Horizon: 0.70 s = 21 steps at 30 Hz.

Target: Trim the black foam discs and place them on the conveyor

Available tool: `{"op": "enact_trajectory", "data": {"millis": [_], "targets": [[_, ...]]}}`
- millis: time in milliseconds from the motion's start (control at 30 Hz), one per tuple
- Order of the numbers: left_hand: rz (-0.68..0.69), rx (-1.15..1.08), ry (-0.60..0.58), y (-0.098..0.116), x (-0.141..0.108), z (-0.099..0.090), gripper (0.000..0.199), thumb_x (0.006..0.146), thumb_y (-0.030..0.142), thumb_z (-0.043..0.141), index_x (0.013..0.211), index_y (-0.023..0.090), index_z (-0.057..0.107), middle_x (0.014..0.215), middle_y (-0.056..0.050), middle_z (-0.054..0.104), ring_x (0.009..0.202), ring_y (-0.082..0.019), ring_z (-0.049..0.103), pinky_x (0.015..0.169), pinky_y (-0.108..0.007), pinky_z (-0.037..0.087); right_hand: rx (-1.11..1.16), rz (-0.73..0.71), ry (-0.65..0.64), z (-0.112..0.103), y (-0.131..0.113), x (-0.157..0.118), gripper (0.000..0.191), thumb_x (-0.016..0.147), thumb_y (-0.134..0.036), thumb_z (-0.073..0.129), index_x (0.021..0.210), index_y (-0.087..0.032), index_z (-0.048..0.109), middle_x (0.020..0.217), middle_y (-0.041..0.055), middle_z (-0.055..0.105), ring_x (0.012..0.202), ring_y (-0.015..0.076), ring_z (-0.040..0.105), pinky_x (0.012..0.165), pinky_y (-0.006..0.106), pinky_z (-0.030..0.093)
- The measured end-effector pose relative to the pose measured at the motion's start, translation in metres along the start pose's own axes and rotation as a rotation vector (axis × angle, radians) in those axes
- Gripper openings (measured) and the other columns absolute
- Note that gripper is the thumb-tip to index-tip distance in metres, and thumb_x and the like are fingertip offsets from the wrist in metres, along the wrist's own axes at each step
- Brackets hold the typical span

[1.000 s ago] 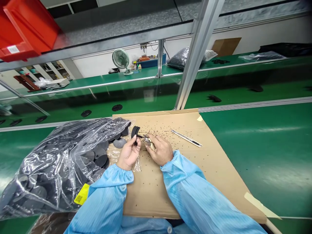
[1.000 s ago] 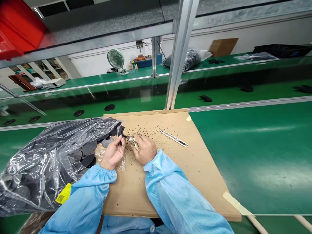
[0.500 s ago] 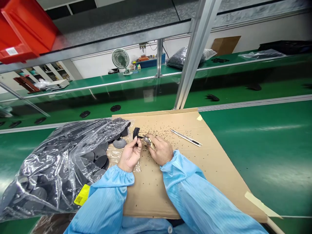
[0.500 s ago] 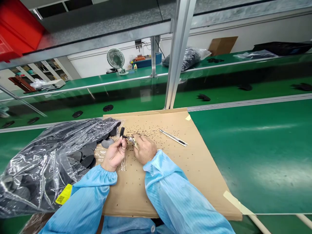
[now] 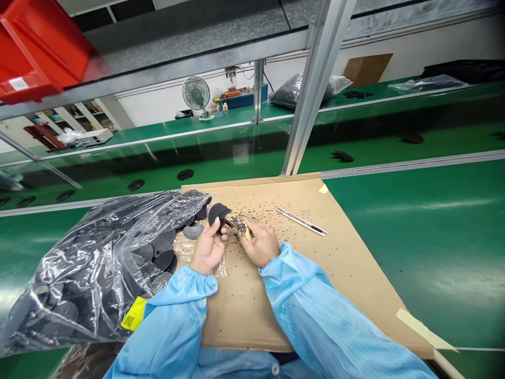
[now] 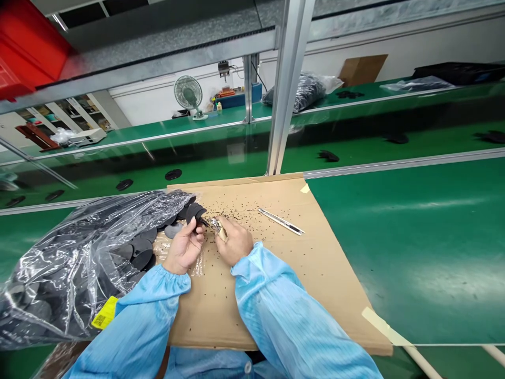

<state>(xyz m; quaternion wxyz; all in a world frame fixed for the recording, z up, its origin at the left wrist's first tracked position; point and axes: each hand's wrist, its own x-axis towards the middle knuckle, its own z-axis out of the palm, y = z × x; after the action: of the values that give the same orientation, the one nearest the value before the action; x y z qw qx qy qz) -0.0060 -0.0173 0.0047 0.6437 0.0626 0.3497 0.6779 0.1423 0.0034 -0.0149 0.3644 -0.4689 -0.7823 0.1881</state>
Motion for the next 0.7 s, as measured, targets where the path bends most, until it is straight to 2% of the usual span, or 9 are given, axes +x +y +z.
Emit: {"op": "enact_trajectory", "data": {"millis": [67, 200, 300, 433, 600, 700], "targets": [[0.033, 0.031, -0.049, 0.0, 0.001, -0.002, 0.009, 0.08, 0.011, 0.064, 0.082, 0.015, 0.057, 0.069, 0.001, 0.061, 0.057, -0.008, 0.059, 0.049, -0.017, 0.049, 0.049, 0.011, 0.04, 0.0, 0.0, 0.0, 0.037, 0.082, -0.025, 0.054, 0.118, -0.024, 0.06, 0.107, 0.0044, 0.067, 0.097, 0.0203, 0.062, 0.088, 0.03, 0.047], [0.072, 0.064, -0.089, 0.002, 0.002, -0.005, 0.013, 0.077, 0.009, 0.063, 0.086, 0.017, 0.058, 0.072, -0.002, 0.062, 0.076, -0.016, 0.065, 0.069, -0.03, 0.055, 0.129, 0.02, 0.053, -0.001, 0.0, 0.0, 0.038, 0.079, -0.024, 0.056, 0.117, -0.023, 0.061, 0.109, 0.0043, 0.067, 0.098, 0.0208, 0.062, 0.089, 0.032, 0.047], [0.064, 0.111, -0.106, 0.005, 0.003, -0.007, 0.02, 0.077, 0.009, 0.063, 0.094, 0.018, 0.058, 0.078, -0.002, 0.063, 0.071, -0.015, 0.063, 0.06, -0.025, 0.052, 0.14, 0.014, 0.021, -0.002, -0.001, 0.0, 0.039, 0.079, -0.024, 0.056, 0.117, -0.022, 0.061, 0.106, 0.0052, 0.067, 0.097, 0.0215, 0.061, 0.089, 0.033, 0.047], [0.031, 0.143, -0.088, 0.008, 0.006, -0.01, 0.029, 0.076, 0.012, 0.066, 0.104, 0.019, 0.059, 0.077, 0.0, 0.058, 0.057, -0.008, 0.054, 0.045, -0.017, 0.041, 0.098, 0.041, -0.048, -0.003, -0.003, 0.0, 0.042, 0.079, -0.026, 0.056, 0.12, -0.021, 0.06, 0.101, 0.007, 0.064, 0.09, 0.0211, 0.06, 0.083, 0.032, 0.048], [-0.046, 0.112, -0.139, 0.009, 0.007, -0.011, 0.028, 0.076, 0.009, 0.061, 0.104, 0.016, 0.059, 0.073, 0.0, 0.053, 0.052, -0.006, 0.045, 0.041, -0.016, 0.032, -0.025, -0.015, -0.194, -0.006, -0.009, -0.002, 0.043, 0.078, -0.024, 0.055, 0.121, -0.024, 0.06, 0.098, 0.0056, 0.062, 0.086, 0.0198, 0.059, 0.076, 0.029, 0.047], [-0.077, 0.125, -0.17, 0.009, 0.004, -0.01, 0.03, 0.076, 0.01, 0.06, 0.106, 0.016, 0.058, 0.071, 0.001, 0.05, 0.048, -0.006, 0.04, 0.042, -0.017, 0.031, -0.119, -0.061, -0.273, -0.008, -0.012, -0.004, 0.042, 0.079, -0.026, 0.053, 0.121, -0.025, 0.058, 0.099, 0.0048, 0.063, 0.085, 0.0195, 0.06, 0.073, 0.027, 0.045]]}}
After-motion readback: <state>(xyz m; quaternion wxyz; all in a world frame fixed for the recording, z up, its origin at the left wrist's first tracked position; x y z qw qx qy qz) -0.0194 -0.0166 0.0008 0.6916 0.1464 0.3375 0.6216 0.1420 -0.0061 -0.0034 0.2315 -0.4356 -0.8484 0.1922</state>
